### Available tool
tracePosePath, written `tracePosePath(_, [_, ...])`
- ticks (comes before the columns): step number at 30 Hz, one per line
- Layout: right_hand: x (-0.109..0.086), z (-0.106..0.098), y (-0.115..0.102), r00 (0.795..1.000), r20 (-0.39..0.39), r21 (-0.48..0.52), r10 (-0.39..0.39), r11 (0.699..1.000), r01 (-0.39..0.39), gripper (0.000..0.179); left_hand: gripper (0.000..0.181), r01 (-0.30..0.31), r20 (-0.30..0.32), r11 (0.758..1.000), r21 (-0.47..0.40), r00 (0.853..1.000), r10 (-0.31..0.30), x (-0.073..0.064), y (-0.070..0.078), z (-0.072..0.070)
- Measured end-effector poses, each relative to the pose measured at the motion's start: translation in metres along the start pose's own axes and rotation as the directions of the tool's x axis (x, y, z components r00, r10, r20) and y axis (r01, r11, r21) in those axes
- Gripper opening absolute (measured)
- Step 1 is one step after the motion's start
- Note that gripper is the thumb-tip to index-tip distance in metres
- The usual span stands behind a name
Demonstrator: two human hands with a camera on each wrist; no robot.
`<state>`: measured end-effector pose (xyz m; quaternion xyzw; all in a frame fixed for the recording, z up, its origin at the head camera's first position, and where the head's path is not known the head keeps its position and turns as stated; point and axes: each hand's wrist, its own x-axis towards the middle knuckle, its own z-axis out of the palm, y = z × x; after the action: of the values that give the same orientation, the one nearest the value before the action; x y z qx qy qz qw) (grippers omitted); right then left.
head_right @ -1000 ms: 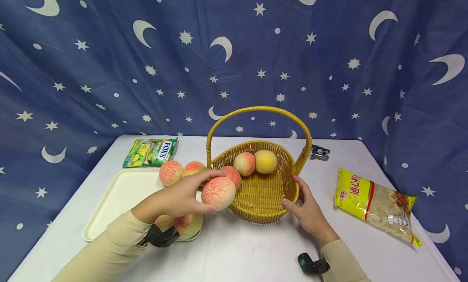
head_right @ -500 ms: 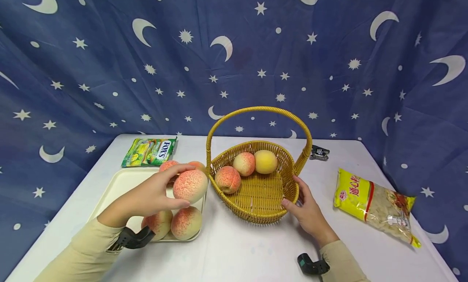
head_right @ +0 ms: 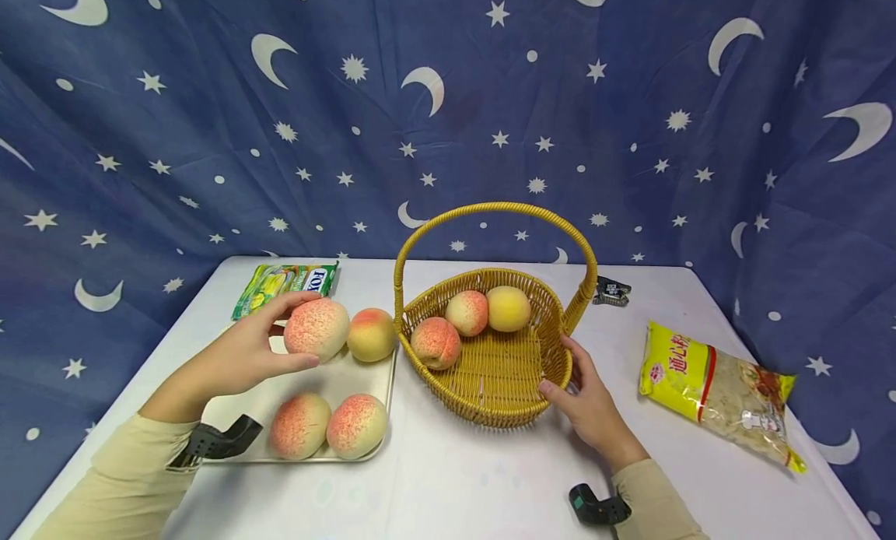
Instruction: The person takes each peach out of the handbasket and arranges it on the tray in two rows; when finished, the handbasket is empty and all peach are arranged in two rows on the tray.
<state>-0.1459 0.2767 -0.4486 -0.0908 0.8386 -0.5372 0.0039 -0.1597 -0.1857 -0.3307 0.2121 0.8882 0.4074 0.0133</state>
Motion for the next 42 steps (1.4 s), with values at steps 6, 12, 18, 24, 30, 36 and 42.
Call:
tracePosePath(6, [0.001,-0.001,0.001,1.0,0.0,0.005,0.003,1.0,-0.003,0.082,0.081,0.085,-0.043,0.996,0.011,0.996,-0.084,0.001,-0.016,-0.007])
tracePosePath(12, [0.0,-0.001,0.002,1.0,-0.003,-0.01,0.01,1.0,-0.01,0.082,0.086,0.151,-0.062,0.989,0.006,0.987,-0.15,0.004,-0.03,-0.011])
tracePosePath(18, [0.001,-0.001,0.0,1.0,-0.001,-0.002,0.009,1.0,-0.009,0.082,0.087,0.197,-0.079,0.98,0.002,0.977,-0.196,0.004,-0.047,-0.015])
tracePosePath(24, [0.001,-0.001,0.0,1.0,-0.002,0.001,0.019,1.0,-0.019,0.082,0.086,0.222,-0.099,0.975,-0.01,0.97,-0.221,0.005,-0.062,-0.016])
tracePosePath(30, [0.0,-0.001,0.0,1.0,-0.004,-0.001,0.014,1.0,-0.014,0.081,0.086,0.254,-0.115,0.967,-0.017,0.96,-0.254,0.005,-0.073,-0.018])
tracePosePath(36, [0.001,0.0,0.0,1.0,-0.005,0.006,-0.008,1.0,0.008,0.08,0.086,0.262,-0.13,0.965,-0.025,0.956,-0.263,0.004,-0.082,-0.019])
tracePosePath(42, [0.0,0.0,0.0,1.0,-0.004,0.013,-0.01,1.0,0.01,0.08,0.087,0.293,-0.128,0.956,-0.027,0.947,-0.294,0.003,-0.09,-0.02])
